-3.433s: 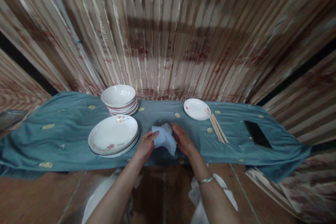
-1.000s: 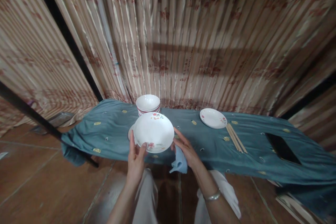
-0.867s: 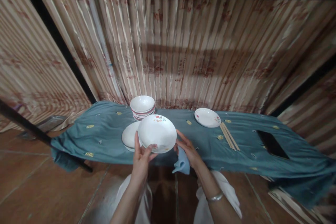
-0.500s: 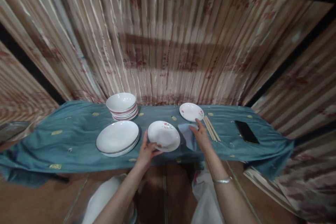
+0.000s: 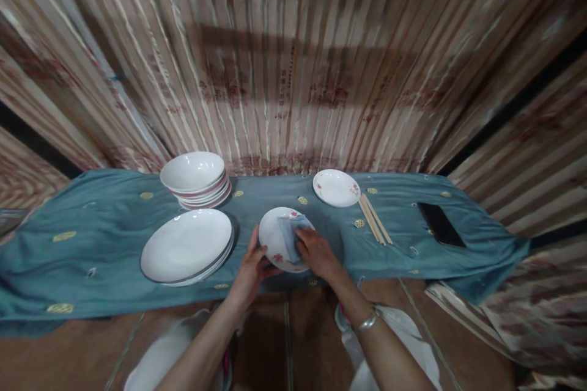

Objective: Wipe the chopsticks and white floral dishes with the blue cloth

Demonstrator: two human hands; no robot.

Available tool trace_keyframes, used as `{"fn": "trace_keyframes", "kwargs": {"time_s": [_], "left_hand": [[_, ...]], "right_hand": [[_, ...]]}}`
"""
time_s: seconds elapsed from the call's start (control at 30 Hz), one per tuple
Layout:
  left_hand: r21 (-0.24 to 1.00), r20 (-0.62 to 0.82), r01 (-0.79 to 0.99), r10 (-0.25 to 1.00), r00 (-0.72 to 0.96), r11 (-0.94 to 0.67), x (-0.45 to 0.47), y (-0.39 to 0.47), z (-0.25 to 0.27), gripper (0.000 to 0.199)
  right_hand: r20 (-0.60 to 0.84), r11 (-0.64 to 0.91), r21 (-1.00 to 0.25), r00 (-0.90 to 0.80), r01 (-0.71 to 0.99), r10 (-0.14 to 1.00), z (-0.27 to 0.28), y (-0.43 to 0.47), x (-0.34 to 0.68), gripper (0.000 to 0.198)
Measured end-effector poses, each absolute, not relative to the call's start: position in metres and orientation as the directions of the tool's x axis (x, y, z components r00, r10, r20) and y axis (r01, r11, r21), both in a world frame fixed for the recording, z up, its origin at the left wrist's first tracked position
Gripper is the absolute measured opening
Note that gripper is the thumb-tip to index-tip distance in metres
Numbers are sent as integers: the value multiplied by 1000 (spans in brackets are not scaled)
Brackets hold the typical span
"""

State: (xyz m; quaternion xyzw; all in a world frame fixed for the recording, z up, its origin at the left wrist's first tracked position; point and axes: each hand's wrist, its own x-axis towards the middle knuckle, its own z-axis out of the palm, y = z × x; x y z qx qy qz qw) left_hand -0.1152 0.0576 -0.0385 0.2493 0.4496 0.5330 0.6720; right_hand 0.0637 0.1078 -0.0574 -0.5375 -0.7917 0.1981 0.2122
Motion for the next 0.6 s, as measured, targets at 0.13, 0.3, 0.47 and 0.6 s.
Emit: {"fn": "trace_keyframes", "kwargs": {"time_s": [0.13,0.3,0.47,0.6], "left_hand": [[838,-332,-452,943,20,305,-115,60,-39,88],[855,-308,-436,951,11,282,-113,58,-36,92],[862,-286,-434,958,7,261,-112,57,-36,89],[864,-278,-438,961,-5,248,-112,57,-41,87]], "right_hand": [[67,278,-398,-274,874,959,-52,123,59,34],[173,303,-445,-251,843,952,-51,141,44,38],[279,399,-614,-286,681,917,-48,145,27,36],[329,463,-755,-344,464,880,-42,135,13,27]]}}
